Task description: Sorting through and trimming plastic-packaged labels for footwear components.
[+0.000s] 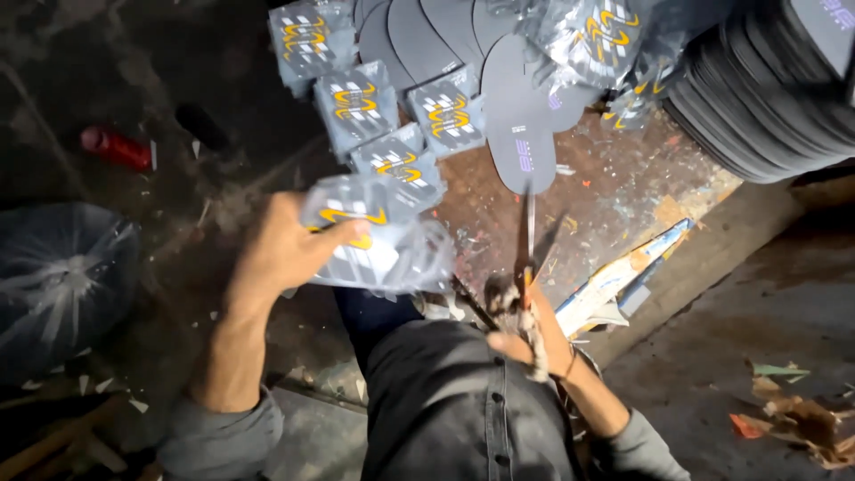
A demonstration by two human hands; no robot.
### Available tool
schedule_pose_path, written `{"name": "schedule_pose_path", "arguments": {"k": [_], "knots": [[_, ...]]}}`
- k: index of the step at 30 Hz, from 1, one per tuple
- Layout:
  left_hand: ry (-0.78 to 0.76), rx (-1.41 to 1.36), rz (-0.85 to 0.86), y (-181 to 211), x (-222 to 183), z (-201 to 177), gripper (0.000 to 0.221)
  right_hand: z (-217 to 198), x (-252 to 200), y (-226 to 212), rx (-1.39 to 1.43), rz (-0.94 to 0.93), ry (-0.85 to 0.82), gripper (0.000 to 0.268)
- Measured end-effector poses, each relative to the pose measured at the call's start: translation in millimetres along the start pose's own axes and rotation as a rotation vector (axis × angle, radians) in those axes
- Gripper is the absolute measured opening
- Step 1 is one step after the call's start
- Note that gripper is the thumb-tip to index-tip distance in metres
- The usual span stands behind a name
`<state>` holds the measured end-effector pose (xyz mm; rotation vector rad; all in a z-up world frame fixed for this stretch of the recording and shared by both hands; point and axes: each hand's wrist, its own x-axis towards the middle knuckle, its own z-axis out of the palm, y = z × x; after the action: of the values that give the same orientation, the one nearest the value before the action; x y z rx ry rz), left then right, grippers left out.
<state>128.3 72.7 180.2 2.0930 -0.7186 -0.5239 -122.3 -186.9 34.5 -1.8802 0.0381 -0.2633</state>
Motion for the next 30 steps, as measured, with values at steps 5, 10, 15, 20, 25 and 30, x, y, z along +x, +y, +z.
{"name": "schedule_pose_path", "arguments": {"k": [5, 10, 15, 20, 25, 30], "knots": [[0.153, -0.015, 0.082, 22, -1, -22, 0.025, 21, -22, -13, 0.411, -0.122, -0.355, 0.085], [0.201, 0.065, 0.133, 57, -14, -26, 0.024, 67, -17, 5, 0.998, 0.243, -0.626, 0.079], [0.158, 0.023, 0.218, 53, -30, -5, 0.019, 71, 15, -39, 0.911, 0.016, -0.513, 0.092], [0.201, -0.651, 0.043, 21, -44, 38, 0.030, 75, 31, -35, 0.040, -0.237, -0.067, 0.110], [0.169, -0.656, 0.093, 16, -50, 39, 0.027, 78, 12, 9, 0.026, -0.125, 0.018, 0.074], [0.103, -0.538, 0.147, 32, -50, 22, 0.022, 61, 38, -25, -0.012, -0.079, 0.010, 0.030]]}}
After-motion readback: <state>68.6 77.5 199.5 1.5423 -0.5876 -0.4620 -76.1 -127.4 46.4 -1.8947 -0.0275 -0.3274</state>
